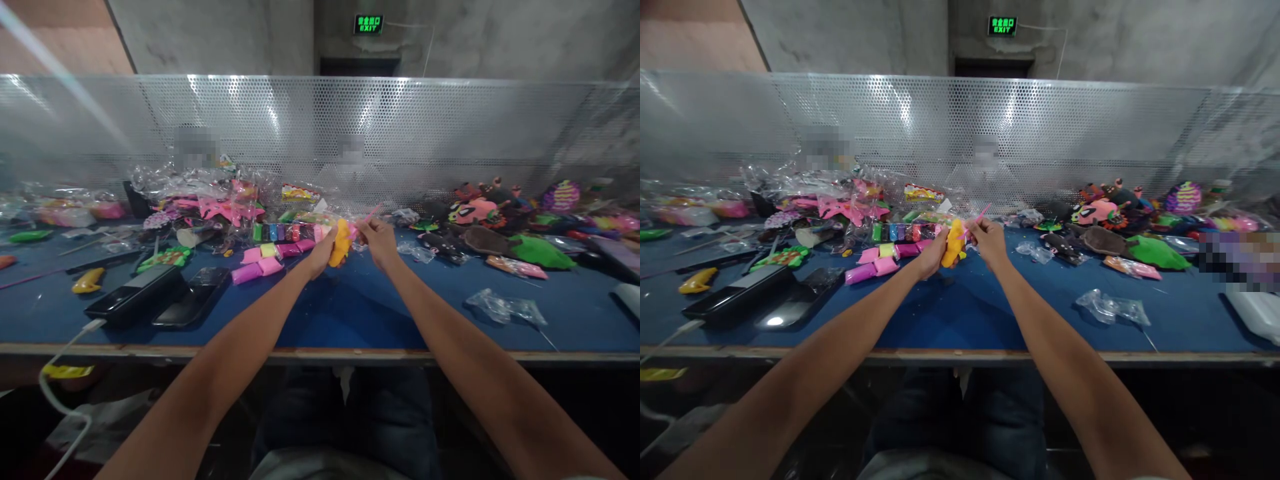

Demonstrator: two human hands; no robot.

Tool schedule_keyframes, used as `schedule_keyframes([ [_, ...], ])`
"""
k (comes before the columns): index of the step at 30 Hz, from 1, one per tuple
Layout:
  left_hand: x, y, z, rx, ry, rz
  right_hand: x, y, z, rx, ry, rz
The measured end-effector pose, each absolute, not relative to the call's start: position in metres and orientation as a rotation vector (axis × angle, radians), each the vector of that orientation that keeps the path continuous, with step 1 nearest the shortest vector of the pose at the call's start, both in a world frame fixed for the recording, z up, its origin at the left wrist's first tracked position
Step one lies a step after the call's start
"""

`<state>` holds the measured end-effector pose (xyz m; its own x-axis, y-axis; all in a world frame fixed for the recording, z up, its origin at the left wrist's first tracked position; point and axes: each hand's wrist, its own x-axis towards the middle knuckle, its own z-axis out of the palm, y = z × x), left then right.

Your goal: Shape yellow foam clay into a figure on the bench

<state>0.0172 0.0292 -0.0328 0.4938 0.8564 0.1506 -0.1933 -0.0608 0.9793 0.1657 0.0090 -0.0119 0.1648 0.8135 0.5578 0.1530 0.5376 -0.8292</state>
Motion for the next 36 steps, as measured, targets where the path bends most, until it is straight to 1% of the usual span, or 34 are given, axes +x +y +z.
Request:
schedule_keyframes([
  [4, 0.017, 0.031, -0.033, 1.357, 0.621, 0.953, 0.165, 0.007, -0.011, -0.977, -1.502, 0.556],
  [8, 0.018, 0.029, -0.032, 1.34, 0.596, 0.955, 0.168, 0.01, -0.01, -1.008, -1.377, 0.454],
  [11, 0.017, 0.028, -0.03, 1.318, 0.605, 0.978, 0.169, 0.012, -0.012, -0.931, -1.35, 0.561],
  [13, 0.017, 0.027, -0.029, 1.32, 0.594, 0.985, 0.168, 0.012, -0.013, -0.898, -1.424, 0.647],
  [15, 0.017, 0.027, -0.029, 1.322, 0.59, 0.978, 0.167, 0.01, -0.013, -0.915, -1.522, 0.664],
  [18, 0.017, 0.026, -0.027, 1.313, 0.569, 0.966, 0.167, 0.009, -0.012, -0.972, -1.562, 0.542],
  [22, 0.017, 0.026, -0.027, 1.328, 0.546, 0.947, 0.173, 0.01, -0.01, -1.039, -1.469, 0.356],
  [26, 0.016, 0.027, -0.028, 1.34, 0.627, 0.934, 0.176, 0.012, -0.012, -1.024, -1.408, 0.453],
  [30, 0.016, 0.025, -0.027, 1.359, 0.584, 0.943, 0.171, 0.013, -0.015, -0.983, -1.529, 0.551],
  [36, 0.015, 0.025, -0.027, 1.392, 0.585, 0.965, 0.172, 0.012, -0.011, -0.999, -1.425, 0.388],
])
